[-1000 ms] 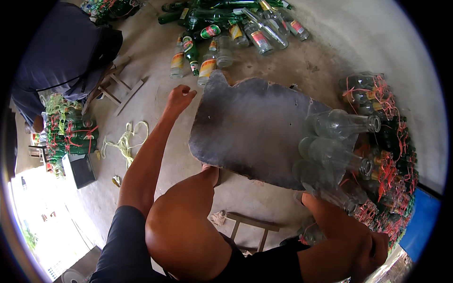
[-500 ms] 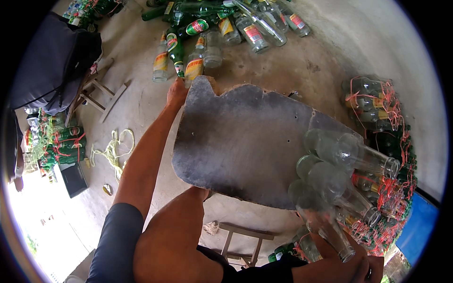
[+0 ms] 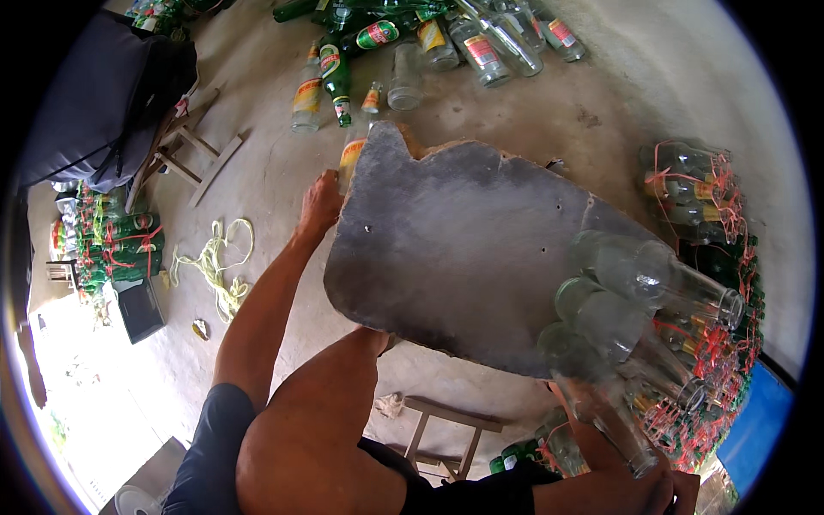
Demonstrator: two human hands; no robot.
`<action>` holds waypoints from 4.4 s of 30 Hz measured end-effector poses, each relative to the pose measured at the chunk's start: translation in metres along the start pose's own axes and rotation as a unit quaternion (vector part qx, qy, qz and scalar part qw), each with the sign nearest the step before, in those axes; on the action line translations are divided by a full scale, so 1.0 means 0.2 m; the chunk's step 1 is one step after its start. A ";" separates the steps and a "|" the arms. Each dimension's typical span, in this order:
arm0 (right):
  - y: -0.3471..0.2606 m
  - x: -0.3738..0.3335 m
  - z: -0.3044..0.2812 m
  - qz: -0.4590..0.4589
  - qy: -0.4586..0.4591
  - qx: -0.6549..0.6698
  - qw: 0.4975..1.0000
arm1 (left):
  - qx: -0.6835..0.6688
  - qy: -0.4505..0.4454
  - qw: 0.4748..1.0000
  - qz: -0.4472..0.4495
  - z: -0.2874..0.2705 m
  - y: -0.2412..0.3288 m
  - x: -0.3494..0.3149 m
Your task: The person sits on the floor and sorts empty glass bottles by picking them up from a pile and placing them onto a metal tray. They handle the bottles one by one, arranging them upright on the tray. Later, they pick up a bundle of yellow rope and begin to untangle it.
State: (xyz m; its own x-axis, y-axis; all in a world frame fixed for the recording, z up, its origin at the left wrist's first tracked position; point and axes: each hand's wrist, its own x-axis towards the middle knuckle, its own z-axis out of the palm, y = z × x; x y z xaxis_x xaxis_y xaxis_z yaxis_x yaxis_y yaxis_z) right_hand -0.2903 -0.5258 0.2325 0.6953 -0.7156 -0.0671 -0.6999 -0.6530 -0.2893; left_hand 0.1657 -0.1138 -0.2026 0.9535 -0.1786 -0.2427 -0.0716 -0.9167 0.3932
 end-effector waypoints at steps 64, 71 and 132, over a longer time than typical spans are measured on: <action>0.08 -0.16 -0.03 -0.093 0.080 0.095 0.988 | -0.329 -0.037 0.902 0.278 -0.93 1.32 -0.75; 0.10 -0.17 -0.04 -0.072 0.096 0.094 0.988 | -0.298 -0.045 0.878 0.373 -0.64 1.53 -0.62; 0.26 -0.17 -0.01 -0.035 0.063 0.076 0.994 | -0.299 -0.111 0.864 0.390 -0.48 1.36 -0.59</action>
State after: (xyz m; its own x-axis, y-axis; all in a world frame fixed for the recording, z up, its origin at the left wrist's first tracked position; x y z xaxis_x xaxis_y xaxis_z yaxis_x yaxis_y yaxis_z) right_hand -0.3504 -0.5356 0.2211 0.7093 -0.7008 0.0762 -0.6105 -0.6647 -0.4308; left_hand 0.0615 -0.3068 0.0181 0.5997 -0.7831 0.1647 -0.4400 -0.1507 0.8853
